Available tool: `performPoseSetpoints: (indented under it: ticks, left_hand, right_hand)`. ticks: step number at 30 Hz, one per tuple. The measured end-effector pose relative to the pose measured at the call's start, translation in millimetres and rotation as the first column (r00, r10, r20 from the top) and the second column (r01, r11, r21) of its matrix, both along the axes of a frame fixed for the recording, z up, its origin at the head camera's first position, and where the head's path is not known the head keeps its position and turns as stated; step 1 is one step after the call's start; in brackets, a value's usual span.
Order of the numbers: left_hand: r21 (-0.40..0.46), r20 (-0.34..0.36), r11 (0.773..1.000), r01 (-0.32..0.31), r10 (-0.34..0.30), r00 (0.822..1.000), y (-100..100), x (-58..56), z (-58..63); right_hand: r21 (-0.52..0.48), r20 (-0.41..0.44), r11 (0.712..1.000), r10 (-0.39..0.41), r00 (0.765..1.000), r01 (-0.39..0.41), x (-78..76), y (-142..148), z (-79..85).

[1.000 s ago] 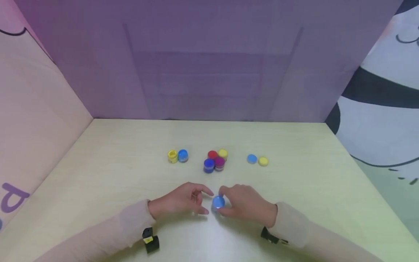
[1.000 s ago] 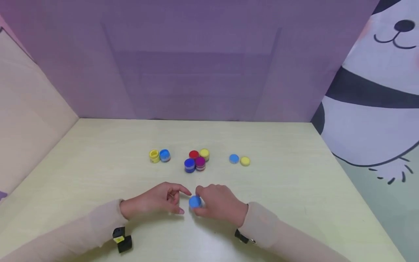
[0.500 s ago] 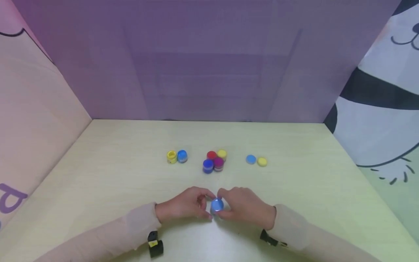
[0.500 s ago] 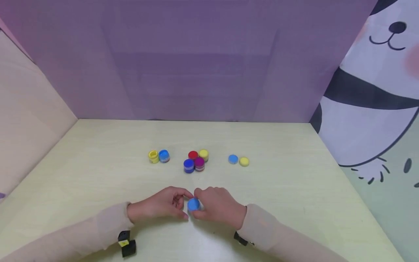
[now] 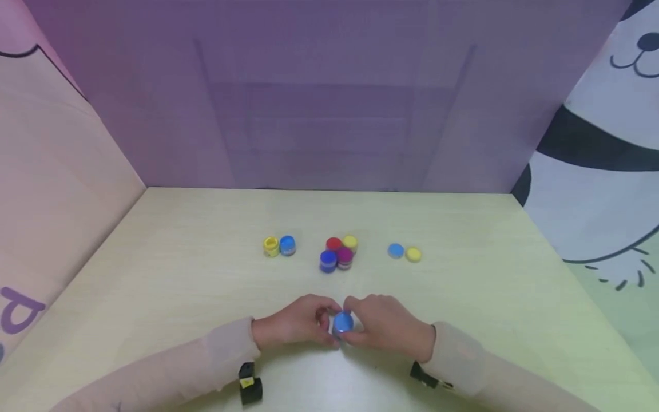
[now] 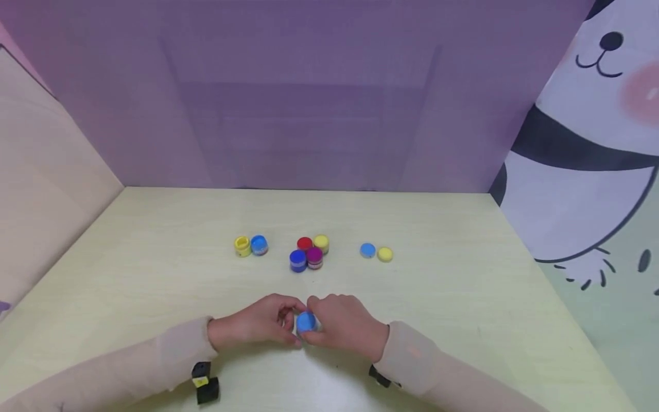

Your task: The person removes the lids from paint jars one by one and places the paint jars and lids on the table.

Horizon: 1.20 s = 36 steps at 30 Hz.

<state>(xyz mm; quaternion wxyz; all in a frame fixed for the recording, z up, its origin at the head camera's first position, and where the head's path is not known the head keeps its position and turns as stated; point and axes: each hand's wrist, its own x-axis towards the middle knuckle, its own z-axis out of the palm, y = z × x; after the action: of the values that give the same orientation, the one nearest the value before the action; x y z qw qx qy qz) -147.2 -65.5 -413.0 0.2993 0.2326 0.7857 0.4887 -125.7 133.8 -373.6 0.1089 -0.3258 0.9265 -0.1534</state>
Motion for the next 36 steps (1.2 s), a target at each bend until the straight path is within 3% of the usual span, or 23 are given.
performPoseSetpoints:
  ticks: [22,36]
  left_hand:
    - [-0.003,0.035,1.0,-0.012,0.012,0.999,3.8,-5.2,-1.2]
    - [0.03,0.069,0.999,-0.014,0.012,0.998,6.0,-4.1,-5.6]
  right_hand:
    - [0.044,0.025,0.999,0.002,1.0,-0.003,-1.3,-3.6,4.8]
    - [0.138,-0.001,0.987,0.084,0.996,-0.083,-4.2,-3.3,7.7]
